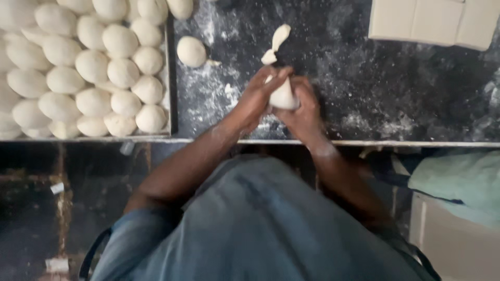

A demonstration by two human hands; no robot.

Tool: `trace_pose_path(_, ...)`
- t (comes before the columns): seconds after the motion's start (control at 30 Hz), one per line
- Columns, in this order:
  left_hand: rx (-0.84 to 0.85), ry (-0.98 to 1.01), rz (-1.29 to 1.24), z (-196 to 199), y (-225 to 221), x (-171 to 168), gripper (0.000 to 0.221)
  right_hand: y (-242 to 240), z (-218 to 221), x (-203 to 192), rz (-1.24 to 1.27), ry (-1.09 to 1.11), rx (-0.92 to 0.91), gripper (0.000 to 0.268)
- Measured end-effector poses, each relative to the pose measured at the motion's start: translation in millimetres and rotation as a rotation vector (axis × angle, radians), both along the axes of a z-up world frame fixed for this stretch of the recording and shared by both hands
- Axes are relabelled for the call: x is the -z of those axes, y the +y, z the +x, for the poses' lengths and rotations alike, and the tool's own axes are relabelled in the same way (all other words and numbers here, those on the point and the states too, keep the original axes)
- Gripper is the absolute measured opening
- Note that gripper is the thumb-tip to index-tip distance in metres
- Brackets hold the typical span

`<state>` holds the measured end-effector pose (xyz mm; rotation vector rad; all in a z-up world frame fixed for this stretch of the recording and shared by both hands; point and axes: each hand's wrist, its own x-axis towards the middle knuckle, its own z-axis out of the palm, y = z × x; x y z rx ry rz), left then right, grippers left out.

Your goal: The person shapes dough by hand, rolling pieces into balls and placing them on a tray, and folding other pieces into smaller shapes on a floured surface.

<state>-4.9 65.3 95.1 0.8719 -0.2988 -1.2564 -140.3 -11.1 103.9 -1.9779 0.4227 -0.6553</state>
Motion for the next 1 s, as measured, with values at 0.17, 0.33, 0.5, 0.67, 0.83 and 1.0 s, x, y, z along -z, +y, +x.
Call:
trace_pose_path(0.17,0.092,0.146,-0.032,-4,40,-8,0.035,-4,-14,-9,0.35,0.305,-0.195,0.044)
trace_pose_path(0.33,-0.132,0.208,0.1,0,46,-9,0.042,-5,2,-20,-0.025,0.137,-0.219,0.071)
trace_pose_path(0.5,-0.261,0.315,0.093,10,53,-15,0.05,16,1,-27,-0.411,-0.103,-0.191,0.079)
trace_pose_path(0.67,-0.03,0.318,-0.02,-4,59,-2,0.066,12,-19,-32,-0.376,-0.021,-0.212,0.06)
trace_pose_path(0.83,0.282,-0.522,0.065,22,52,-4,0.05,-11,-28,-38,-0.298,0.219,-0.289,0.049)
trace_pose_path(1.0,0.602,-0.941,-0.029,34,40,-40,0.056,-17,-12,-35,-0.465,0.021,-0.501,0.044)
